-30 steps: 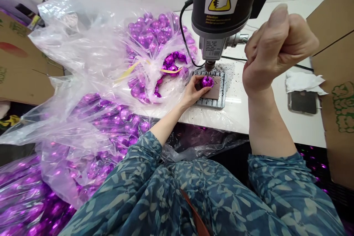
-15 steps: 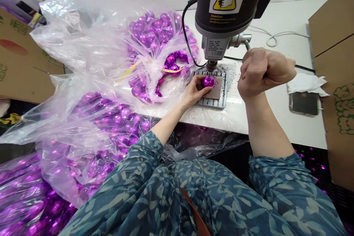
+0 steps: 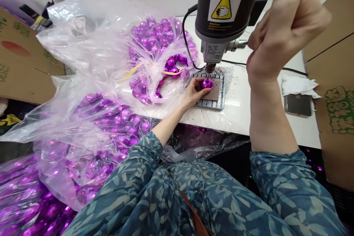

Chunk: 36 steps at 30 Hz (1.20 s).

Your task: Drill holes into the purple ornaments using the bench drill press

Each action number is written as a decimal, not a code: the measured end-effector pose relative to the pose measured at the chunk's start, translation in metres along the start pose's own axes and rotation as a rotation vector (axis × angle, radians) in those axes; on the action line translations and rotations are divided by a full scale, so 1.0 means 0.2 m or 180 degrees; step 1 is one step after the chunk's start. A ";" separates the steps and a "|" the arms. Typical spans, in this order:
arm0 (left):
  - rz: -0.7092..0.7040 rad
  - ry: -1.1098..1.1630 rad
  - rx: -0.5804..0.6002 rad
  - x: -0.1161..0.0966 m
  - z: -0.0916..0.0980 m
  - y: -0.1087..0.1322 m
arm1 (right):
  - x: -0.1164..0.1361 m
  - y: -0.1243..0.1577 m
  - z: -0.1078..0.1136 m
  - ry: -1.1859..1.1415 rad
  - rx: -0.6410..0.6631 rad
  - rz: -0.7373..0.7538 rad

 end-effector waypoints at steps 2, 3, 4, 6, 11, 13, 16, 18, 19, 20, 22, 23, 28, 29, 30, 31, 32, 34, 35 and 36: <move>-0.0026 -0.0200 -0.0233 -0.08 0.05 0.04 | -0.06 -0.08 -0.07 -0.0078 -0.0017 -0.0108; -0.0052 -0.0338 -0.0264 -0.14 0.08 0.08 | -0.09 -0.11 -0.08 -0.0173 -0.0068 -0.0125; -0.0081 -0.0488 -0.0179 -0.21 0.10 0.12 | -0.11 -0.12 -0.09 -0.0296 -0.0116 -0.0129; -0.0129 -0.0749 0.0501 -0.35 0.11 0.24 | -0.15 -0.13 -0.09 -0.0545 -0.0191 -0.0116; -0.0033 -0.1207 0.2311 -0.50 0.13 0.54 | -0.12 -0.10 -0.05 -0.0601 -0.0357 -0.0078; 0.0005 -0.1134 0.1946 -0.47 0.20 0.46 | -0.10 -0.10 -0.05 -0.0554 -0.0373 -0.0061; -0.0054 -0.1155 0.0265 -0.38 0.42 0.14 | -0.10 -0.10 -0.06 -0.0558 -0.0337 -0.0082; -0.0065 -0.1577 -0.0649 -0.32 0.55 -0.06 | -0.10 -0.09 -0.06 -0.0547 -0.0342 -0.0110; -0.0015 -0.1848 -0.0744 -0.28 0.57 -0.15 | -0.10 -0.09 -0.06 -0.0538 -0.0333 -0.0130; 0.0072 -0.2109 -0.0624 -0.24 0.56 -0.23 | -0.10 -0.09 -0.06 -0.0524 -0.0319 -0.0143; 0.0251 -0.2484 -0.0080 -0.16 0.50 -0.34 | -0.09 -0.08 -0.06 -0.0502 -0.0282 -0.0153; 0.0317 -0.2585 0.0175 -0.13 0.46 -0.37 | -0.08 -0.08 -0.06 -0.0483 -0.0245 -0.0161; 0.0461 -0.2184 0.0153 -0.08 0.42 -0.37 | -0.06 -0.07 -0.07 -0.0438 -0.0190 -0.0147; 0.0552 -0.1929 0.0035 -0.07 0.44 -0.36 | -0.06 -0.07 -0.07 -0.0453 -0.0187 -0.0139; 0.0650 -0.1651 -0.0072 -0.05 0.46 -0.35 | -0.06 -0.07 -0.07 -0.0448 -0.0157 -0.0141; 0.0737 -0.1363 -0.0158 -0.04 0.47 -0.34 | -0.06 -0.07 -0.08 -0.0425 -0.0098 -0.0153; 0.0804 -0.1073 -0.0242 -0.03 0.49 -0.34 | -0.06 -0.07 -0.08 -0.0403 -0.0034 -0.0173; 0.0883 -0.0469 -0.0507 -0.04 0.55 -0.32 | -0.06 -0.07 -0.08 -0.0452 0.0005 -0.0191; 0.0923 -0.0138 -0.0710 -0.06 0.58 -0.32 | -0.06 -0.07 -0.08 -0.0529 -0.0034 -0.0186; 0.0992 0.0207 -0.0921 -0.08 0.61 -0.30 | -0.06 -0.07 -0.07 -0.0610 -0.0088 -0.0187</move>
Point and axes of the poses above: each hand's wrist, its own y-axis away from the middle knuckle, its own z-axis out of the back of the hand, x = y × z, the point moved 8 cm from there along -y, towards the middle knuckle, and after that the axes turned 8 degrees about -x, right-handed, at the moved point
